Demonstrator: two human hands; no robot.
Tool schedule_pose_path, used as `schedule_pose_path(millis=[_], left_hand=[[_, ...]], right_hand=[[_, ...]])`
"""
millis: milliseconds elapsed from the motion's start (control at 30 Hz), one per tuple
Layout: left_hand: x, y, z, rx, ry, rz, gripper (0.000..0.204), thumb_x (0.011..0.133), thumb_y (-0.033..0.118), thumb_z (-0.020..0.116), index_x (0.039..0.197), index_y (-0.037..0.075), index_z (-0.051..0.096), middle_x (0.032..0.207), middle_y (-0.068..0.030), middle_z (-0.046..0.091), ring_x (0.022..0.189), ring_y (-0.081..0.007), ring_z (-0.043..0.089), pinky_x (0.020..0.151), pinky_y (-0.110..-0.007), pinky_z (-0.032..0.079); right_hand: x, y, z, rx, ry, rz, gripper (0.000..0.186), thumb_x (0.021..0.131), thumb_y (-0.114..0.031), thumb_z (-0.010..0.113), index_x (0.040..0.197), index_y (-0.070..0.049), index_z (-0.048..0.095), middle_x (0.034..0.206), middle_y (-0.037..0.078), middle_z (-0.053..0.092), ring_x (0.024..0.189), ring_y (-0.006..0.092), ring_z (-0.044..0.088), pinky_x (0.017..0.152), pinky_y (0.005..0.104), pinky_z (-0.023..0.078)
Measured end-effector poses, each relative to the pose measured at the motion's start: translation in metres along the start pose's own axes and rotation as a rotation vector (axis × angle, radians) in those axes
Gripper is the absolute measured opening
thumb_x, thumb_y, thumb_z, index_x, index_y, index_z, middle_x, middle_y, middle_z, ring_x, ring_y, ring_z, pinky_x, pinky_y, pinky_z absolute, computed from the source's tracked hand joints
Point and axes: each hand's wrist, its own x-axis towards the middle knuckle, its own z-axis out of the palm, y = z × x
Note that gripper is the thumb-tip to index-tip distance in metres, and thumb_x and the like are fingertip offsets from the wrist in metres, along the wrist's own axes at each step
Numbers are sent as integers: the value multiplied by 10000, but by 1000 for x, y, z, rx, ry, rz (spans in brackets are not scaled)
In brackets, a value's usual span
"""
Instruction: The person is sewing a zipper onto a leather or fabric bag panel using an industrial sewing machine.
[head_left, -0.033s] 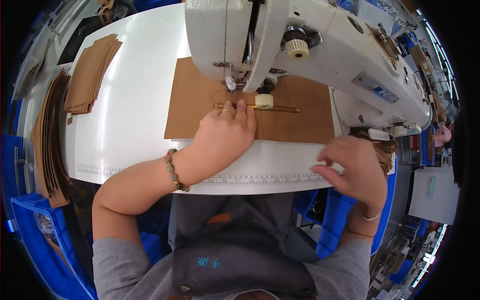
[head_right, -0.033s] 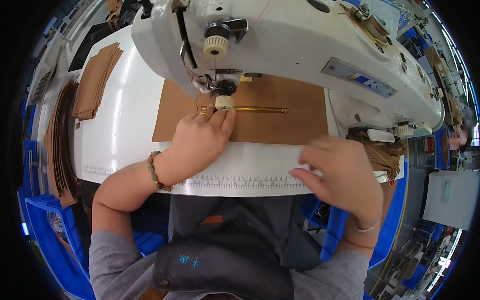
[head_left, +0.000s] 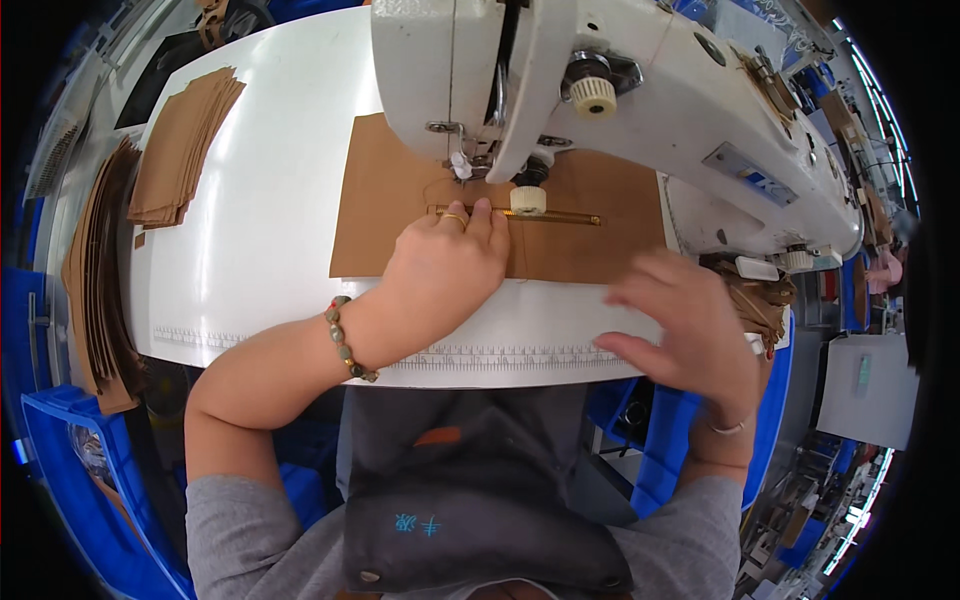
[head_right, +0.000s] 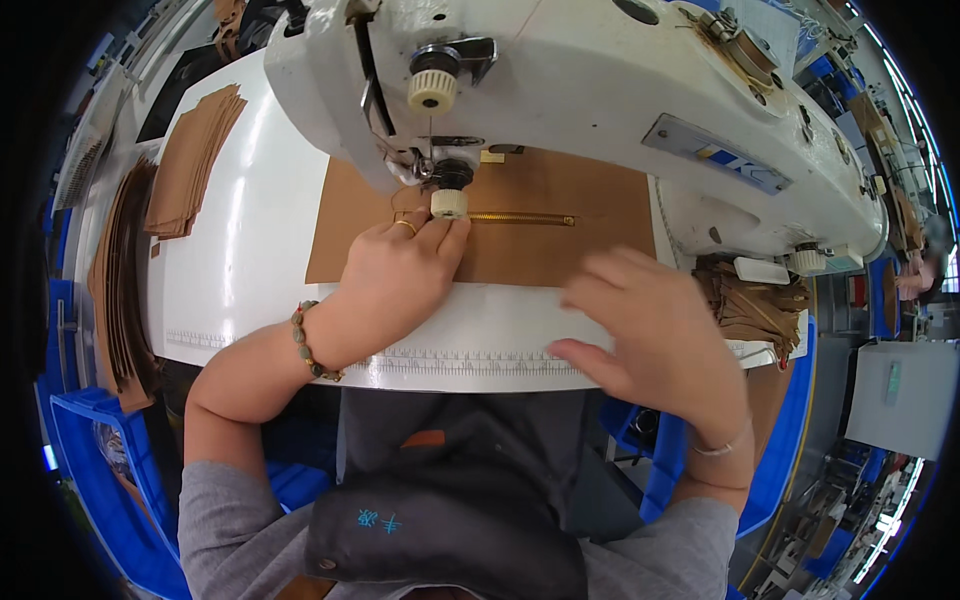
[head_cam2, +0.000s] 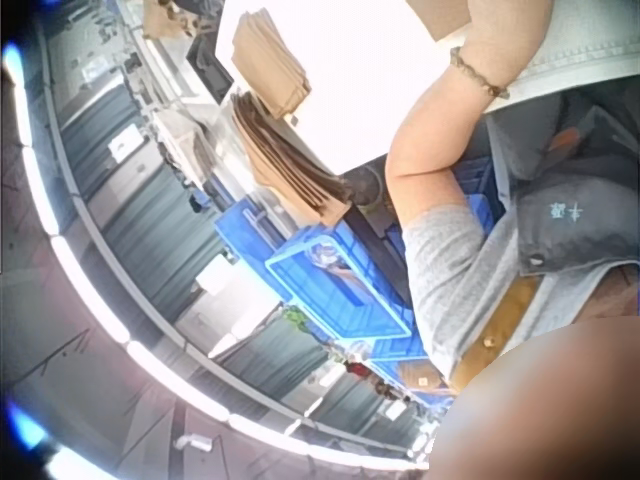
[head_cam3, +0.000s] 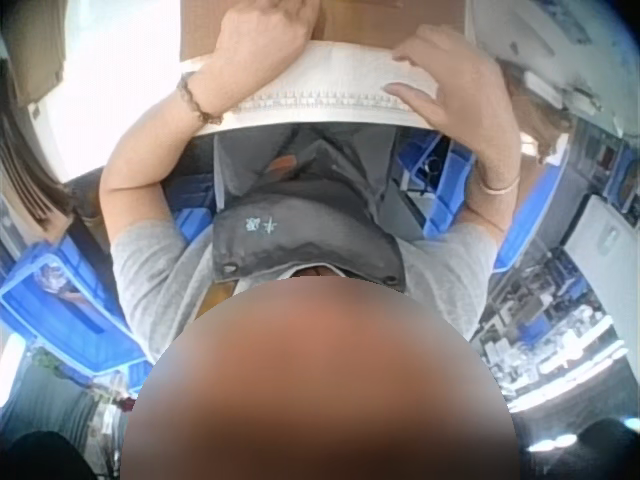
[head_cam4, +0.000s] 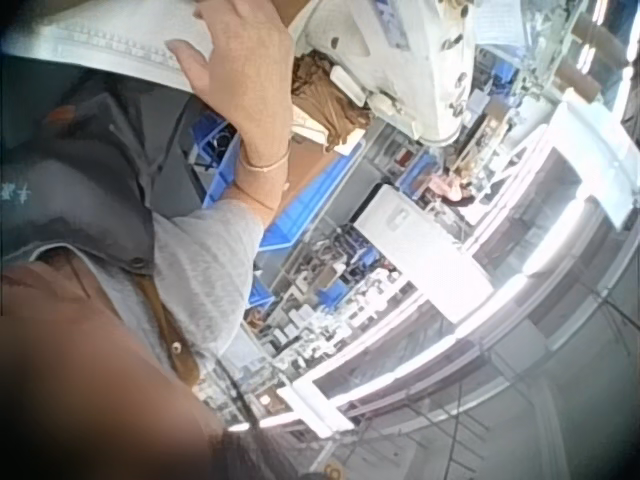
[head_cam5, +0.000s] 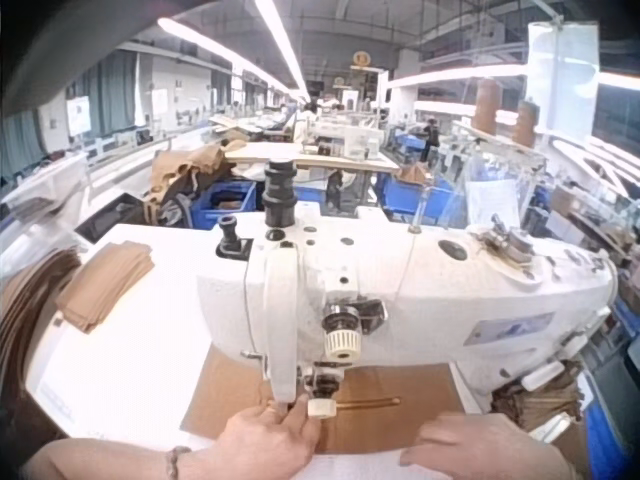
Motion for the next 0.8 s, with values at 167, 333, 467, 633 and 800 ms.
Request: schedule_pose_path(millis=[167, 333, 467, 633, 800], left_hand=[[-5, -27, -28, -486, -129, -152, 417, 762, 50, 727, 1177, 12, 719, 1108, -129, 738, 984, -255, 724, 769, -361, 596], [-47, -59, -66, -421, 126, -233, 288, 762, 54, 792, 1043, 29, 734, 921, -85, 714, 850, -252, 671, 690, -349, 541], [-90, -55, -78, -287, 226, -155, 170, 766, 142, 848, 793, 80, 691, 721, -29, 602, 637, -207, 563, 560, -310, 444], [-96, -61, -33, -211, -42, -268, 269, 850, 174, 761, 1063, 20, 707, 1260, -174, 660, 1287, -350, 590, 953, -451, 499], [-50, -108, 20, -260, -91, -263, 368, 924, 213, 713, 1249, 48, 658, 1374, -139, 623, 1391, -323, 491, 1091, -505, 424]], right_hand=[[89, -20, 63, 69, 441, -290, 381, 808, -155, 733, 1154, -12, 662, 1127, 185, 622, 1068, 372, 614, 877, 467, 535], [115, -19, 71, 48, 422, -198, 277, 845, -91, 677, 1105, -1, 656, 1074, 209, 632, 1026, 383, 620, 870, 487, 532], [118, -18, 69, 120, 382, -182, 291, 863, -73, 665, 1147, -9, 664, 991, 205, 645, 993, 386, 633, 870, 486, 530], [113, -20, 79, 143, 442, -180, 349, 849, -60, 690, 1196, -30, 676, 987, 191, 661, 1007, 385, 636, 885, 484, 525], [114, -16, 78, 86, 444, -201, 358, 886, -51, 613, 1240, -58, 667, 1180, 147, 657, 899, 370, 676, 814, 435, 543]])
